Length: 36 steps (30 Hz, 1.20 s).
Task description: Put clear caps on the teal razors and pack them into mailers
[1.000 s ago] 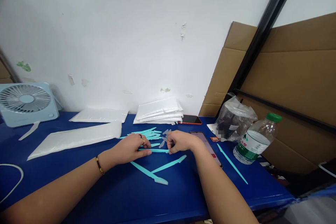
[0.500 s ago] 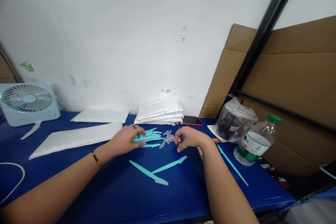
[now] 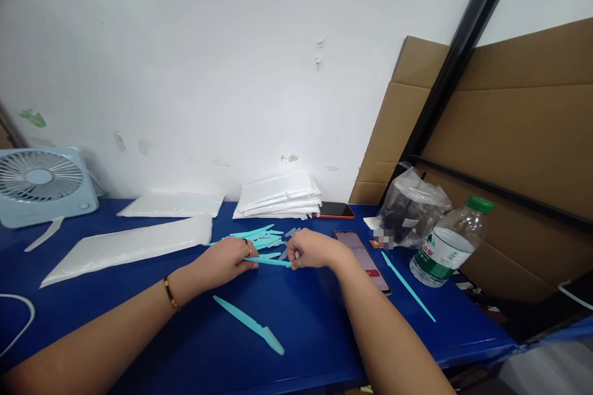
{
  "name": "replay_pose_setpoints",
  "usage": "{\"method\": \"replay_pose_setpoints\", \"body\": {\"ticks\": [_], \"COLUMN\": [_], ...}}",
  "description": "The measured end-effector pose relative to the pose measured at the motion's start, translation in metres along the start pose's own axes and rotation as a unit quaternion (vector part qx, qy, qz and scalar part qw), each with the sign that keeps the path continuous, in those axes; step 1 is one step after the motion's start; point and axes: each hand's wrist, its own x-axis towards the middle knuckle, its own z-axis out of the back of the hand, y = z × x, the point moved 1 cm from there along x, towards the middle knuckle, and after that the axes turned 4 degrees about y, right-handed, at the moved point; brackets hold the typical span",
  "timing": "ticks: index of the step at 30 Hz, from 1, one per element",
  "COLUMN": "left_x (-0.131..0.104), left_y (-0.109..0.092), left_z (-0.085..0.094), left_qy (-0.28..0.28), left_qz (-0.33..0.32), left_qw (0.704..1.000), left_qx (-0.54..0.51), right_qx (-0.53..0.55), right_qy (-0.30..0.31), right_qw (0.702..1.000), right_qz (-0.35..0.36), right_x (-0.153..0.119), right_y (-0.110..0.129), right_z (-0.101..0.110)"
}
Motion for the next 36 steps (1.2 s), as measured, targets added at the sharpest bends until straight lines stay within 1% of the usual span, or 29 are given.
{"method": "replay_pose_setpoints", "body": {"ticks": [3, 5, 8, 13, 20, 22, 24, 25, 27, 28, 29, 30, 31, 33, 34, 35, 36], "left_x": [0.0, -0.001, -0.001, 0.0, -0.001, -0.002, -0.004, -0.005, -0.009, -0.01, -0.012, -0.014, -0.016, -0.019, -0.02, -0.02, -0.02], "left_y": [0.005, 0.005, 0.003, 0.009, 0.012, 0.015, 0.019, 0.021, 0.02, 0.017, 0.012, 0.005, -0.002, -0.016, -0.022, -0.025, -0.026], "left_z": [0.007, 0.011, 0.012, 0.008, 0.009, 0.013, 0.02, 0.024, 0.034, 0.038, 0.041, 0.042, 0.042, 0.036, 0.031, 0.027, 0.023], "left_qy": [-0.015, -0.024, -0.025, -0.034, -0.024, -0.019, -0.019, -0.029, -0.066, -0.084, -0.087, -0.068, -0.021, 0.101, 0.149, 0.171, 0.171], "left_qz": [0.026, 0.028, 0.02, 0.027, 0.033, 0.039, 0.051, 0.06, 0.074, 0.075, 0.067, 0.047, 0.014, -0.057, -0.078, -0.081, -0.071], "left_qw": [1.0, 0.999, 0.999, 0.998, 0.999, 0.999, 0.999, 0.998, 0.995, 0.993, 0.993, 0.995, 0.996, 0.986, 0.978, 0.973, 0.974], "left_qx": [0.01, 0.003, 0.014, 0.043, 0.012, 0.009, 0.001, -0.003, -0.016, -0.026, -0.04, -0.06, -0.083, -0.119, -0.127, -0.13, -0.13], "right_qx": [0.0, -0.008, -0.014, 0.001, 0.001, 0.004, 0.012, 0.02, 0.039, 0.047, 0.05, 0.049, 0.048, 0.054, 0.065, 0.084, 0.109], "right_qy": [-0.045, -0.064, -0.064, -0.097, -0.09, -0.093, -0.102, -0.106, -0.119, -0.128, -0.138, -0.148, -0.158, -0.168, -0.161, -0.148, -0.126], "right_qw": [0.999, 0.998, 0.998, 0.995, 0.996, 0.996, 0.994, 0.993, 0.989, 0.987, 0.986, 0.985, 0.984, 0.983, 0.983, 0.984, 0.985], "right_qz": [-0.03, -0.015, 0.017, 0.003, 0.015, -0.001, -0.033, -0.049, -0.074, -0.081, -0.082, -0.08, -0.074, -0.057, -0.05, -0.044, -0.036], "right_x": [-0.003, -0.003, -0.001, 0.002, 0.004, 0.001, -0.002, -0.003, -0.004, -0.005, -0.005, -0.005, -0.006, -0.008, -0.01, -0.011, -0.012], "right_y": [-0.009, -0.011, -0.009, -0.005, -0.005, -0.01, -0.017, -0.02, -0.025, -0.027, -0.027, -0.027, -0.026, -0.022, -0.019, -0.015, -0.01], "right_z": [0.005, 0.005, 0.004, 0.005, 0.005, 0.006, 0.007, 0.008, 0.009, 0.009, 0.01, 0.01, 0.011, 0.012, 0.013, 0.014, 0.015]}}
